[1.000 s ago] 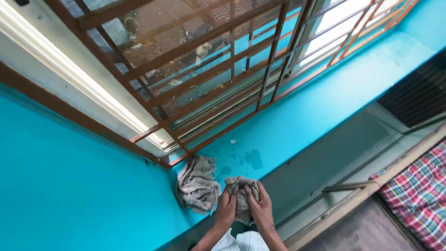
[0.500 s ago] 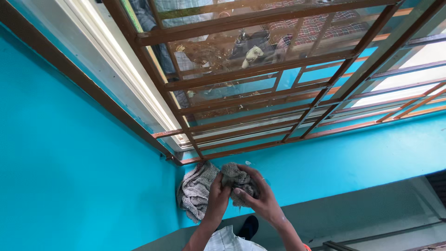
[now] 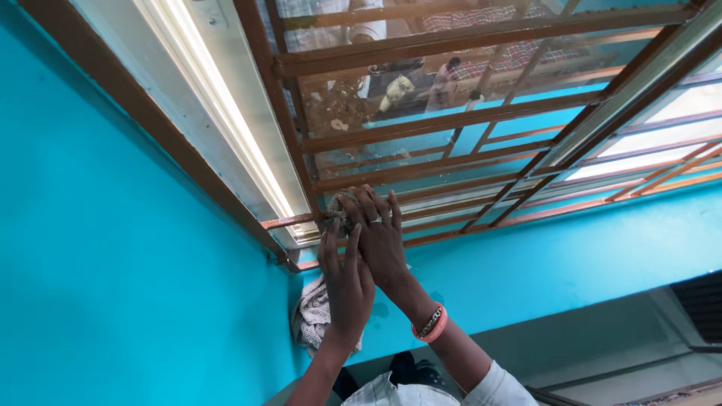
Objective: The person wipes the metal bars and glass of a window using a cloth. They systematically clean the horizontal and vertical bars and the window frame, moving from the lower sections to the upper sections.
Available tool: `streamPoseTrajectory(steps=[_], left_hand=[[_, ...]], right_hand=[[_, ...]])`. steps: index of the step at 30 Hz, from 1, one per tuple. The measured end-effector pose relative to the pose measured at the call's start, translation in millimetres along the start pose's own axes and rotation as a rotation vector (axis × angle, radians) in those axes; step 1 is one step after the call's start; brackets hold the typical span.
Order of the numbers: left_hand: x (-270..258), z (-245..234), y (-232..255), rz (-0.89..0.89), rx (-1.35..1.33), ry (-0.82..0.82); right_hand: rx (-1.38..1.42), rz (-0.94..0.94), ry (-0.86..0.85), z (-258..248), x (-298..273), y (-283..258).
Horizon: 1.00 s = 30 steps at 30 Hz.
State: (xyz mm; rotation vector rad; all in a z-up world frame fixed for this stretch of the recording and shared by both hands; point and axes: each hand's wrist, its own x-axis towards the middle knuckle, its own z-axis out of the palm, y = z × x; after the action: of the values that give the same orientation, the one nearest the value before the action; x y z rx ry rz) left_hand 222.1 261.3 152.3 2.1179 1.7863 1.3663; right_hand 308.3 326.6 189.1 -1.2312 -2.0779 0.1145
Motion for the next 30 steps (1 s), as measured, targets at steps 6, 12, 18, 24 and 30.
streamPoseTrajectory(steps=[6,12,18,24,30], left_hand=[[7.4,9.5,-15.0,-0.029,-0.095,0.013],[43.4,50.8,13.5,0.083,-0.135,-0.060],[68.2,124.7,88.7,0.099,-0.321,-0.283],[66.5,161.7,126.7,0.181,-0.533,-0.264],[67.9,177.3,133.6,0.128,-0.324,0.041]], right_hand=[[-0.129,-0.030,-0.058,-0.3,-7.8,24.6],[-0.135,0.025,0.006,-29.5,-19.9,72.0],[-0.226,0.186,0.218,-83.6,-52.2,152.8],[0.229,0.336,0.355,-125.4,-76.2,200.9],[0.226,0.218,0.526,-146.9,-66.0,208.4]])
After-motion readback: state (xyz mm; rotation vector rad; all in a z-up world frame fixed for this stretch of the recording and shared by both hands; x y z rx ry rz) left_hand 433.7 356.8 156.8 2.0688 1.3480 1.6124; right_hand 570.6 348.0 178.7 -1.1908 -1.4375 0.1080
